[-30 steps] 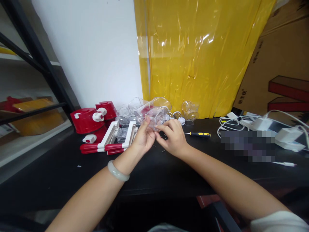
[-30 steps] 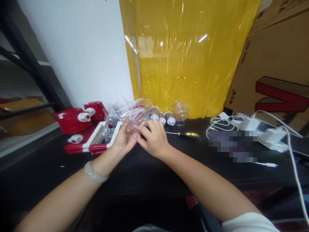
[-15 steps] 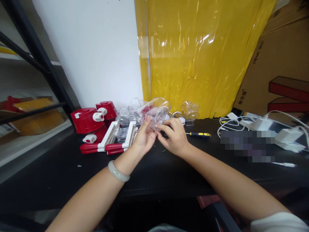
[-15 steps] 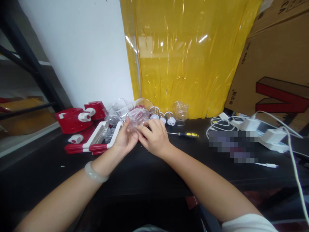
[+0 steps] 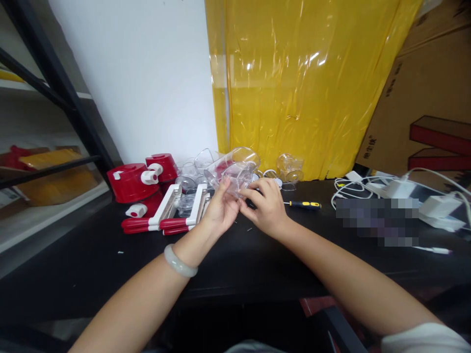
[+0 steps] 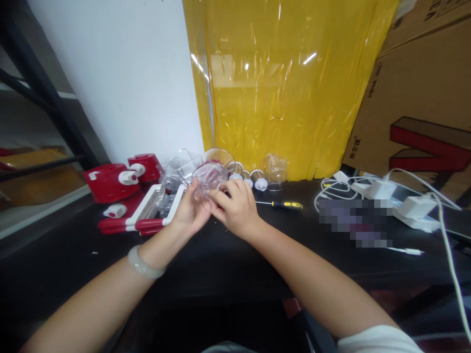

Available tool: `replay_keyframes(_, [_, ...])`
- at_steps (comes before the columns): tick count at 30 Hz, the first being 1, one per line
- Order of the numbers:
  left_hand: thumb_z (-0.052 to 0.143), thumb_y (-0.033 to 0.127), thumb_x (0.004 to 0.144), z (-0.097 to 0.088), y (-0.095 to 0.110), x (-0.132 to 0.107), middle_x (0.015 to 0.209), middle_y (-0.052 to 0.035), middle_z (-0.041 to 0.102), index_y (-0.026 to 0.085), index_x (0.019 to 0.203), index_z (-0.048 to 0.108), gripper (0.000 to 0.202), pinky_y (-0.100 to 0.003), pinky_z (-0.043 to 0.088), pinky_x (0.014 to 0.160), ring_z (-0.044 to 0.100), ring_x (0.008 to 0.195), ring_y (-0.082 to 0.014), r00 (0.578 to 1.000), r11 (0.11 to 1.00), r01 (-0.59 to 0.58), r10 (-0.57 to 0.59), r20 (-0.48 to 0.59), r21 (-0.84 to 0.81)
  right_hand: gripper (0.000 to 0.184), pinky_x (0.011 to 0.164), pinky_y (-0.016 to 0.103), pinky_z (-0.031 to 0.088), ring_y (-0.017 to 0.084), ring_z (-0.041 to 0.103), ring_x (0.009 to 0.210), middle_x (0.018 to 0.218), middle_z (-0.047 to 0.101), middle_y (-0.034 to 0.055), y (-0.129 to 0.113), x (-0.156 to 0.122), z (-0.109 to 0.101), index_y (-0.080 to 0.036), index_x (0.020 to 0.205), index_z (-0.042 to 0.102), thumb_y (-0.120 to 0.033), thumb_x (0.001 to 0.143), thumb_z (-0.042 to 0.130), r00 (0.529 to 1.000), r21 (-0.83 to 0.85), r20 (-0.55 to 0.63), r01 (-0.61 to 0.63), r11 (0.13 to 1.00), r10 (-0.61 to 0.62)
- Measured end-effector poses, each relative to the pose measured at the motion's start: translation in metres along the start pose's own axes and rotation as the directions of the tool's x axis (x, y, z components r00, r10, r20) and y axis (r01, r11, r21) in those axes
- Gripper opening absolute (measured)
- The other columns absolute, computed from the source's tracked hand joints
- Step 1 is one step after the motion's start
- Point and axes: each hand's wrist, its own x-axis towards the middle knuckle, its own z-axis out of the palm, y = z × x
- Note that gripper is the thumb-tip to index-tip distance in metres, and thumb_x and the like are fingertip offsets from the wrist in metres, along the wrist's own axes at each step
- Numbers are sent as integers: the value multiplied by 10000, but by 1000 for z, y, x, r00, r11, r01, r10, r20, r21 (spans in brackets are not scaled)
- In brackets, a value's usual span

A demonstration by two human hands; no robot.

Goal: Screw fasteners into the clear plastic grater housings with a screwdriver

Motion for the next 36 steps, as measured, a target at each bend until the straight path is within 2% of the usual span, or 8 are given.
replay_keyframes(7, [836,360,817,3,0,-3,922,-33,794,172,1014,732,292,-278,608,798,752,841,-167,1000,1000,8,-9,7,26,94,892,473,469,275,533,999,1017,562,62,8,-2,2,-319,1003,734,-312,910,742,995,-29,-99,3,1000,-6])
replay_keyframes(10, [848,341,802,4,0,-3,886,-23,784,167,989,733,280,-249,592,704,730,764,-146,1000,1000,-5,5,19,28,125,916,493,485,283,522,1050,1082,506,66,10,-2,3,-315,1006,710,-281,895,755,989,5,-144,20,1000,-19])
replay_keyframes(15, [840,328,810,4,0,-3,969,-33,786,185,1042,724,296,-291,600,781,740,861,-176,1000,999,-19,19,7,31,372,966,549,528,300,545,1143,1208,467,73,10,-5,7,-327,1175,575,-256,861,763,980,141,-187,-39,989,66])
replay_keyframes(18, [844,298,800,0,-1,-3,1048,-48,789,198,1056,717,303,-335,604,859,748,980,-219,1000,999,-18,18,-12,40,593,1051,628,499,366,489,1348,1401,426,113,12,-3,6,-353,1347,470,-273,844,773,985,175,-150,-63,983,90])
replay_keyframes(21, [855,259,782,-3,-2,-2,1096,-47,791,209,1075,706,332,-361,605,907,746,1034,-229,999,999,-20,21,-24,39,726,1108,686,451,420,378,1492,1567,341,135,15,1,3,-369,1458,396,-292,846,778,996,151,-77,-35,988,47])
replay_keyframes(27, [905,270,718,-2,-3,-2,1100,-23,788,230,1210,678,544,-310,606,862,746,983,-184,999,995,-48,45,30,87,710,1150,659,421,396,383,1509,1628,347,136,16,7,-3,-344,1545,369,-248,914,681,998,171,7,64,983,-66])
replay_keyframes(31, [926,287,692,0,-2,-2,1080,-14,783,216,1154,695,521,-275,604,801,739,915,-159,998,993,-48,43,50,104,683,1088,605,483,366,473,1426,1567,392,149,13,5,-3,-335,1537,370,-250,919,649,998,125,33,40,991,-44])
replay_keyframes(36, [923,270,691,0,-2,-2,1002,3,774,219,1131,689,501,-250,577,726,731,833,-146,998,990,-61,57,37,128,672,1091,609,473,372,464,1415,1541,380,162,6,3,0,-321,1527,334,-260,929,634,1000,59,1,24,998,-24])
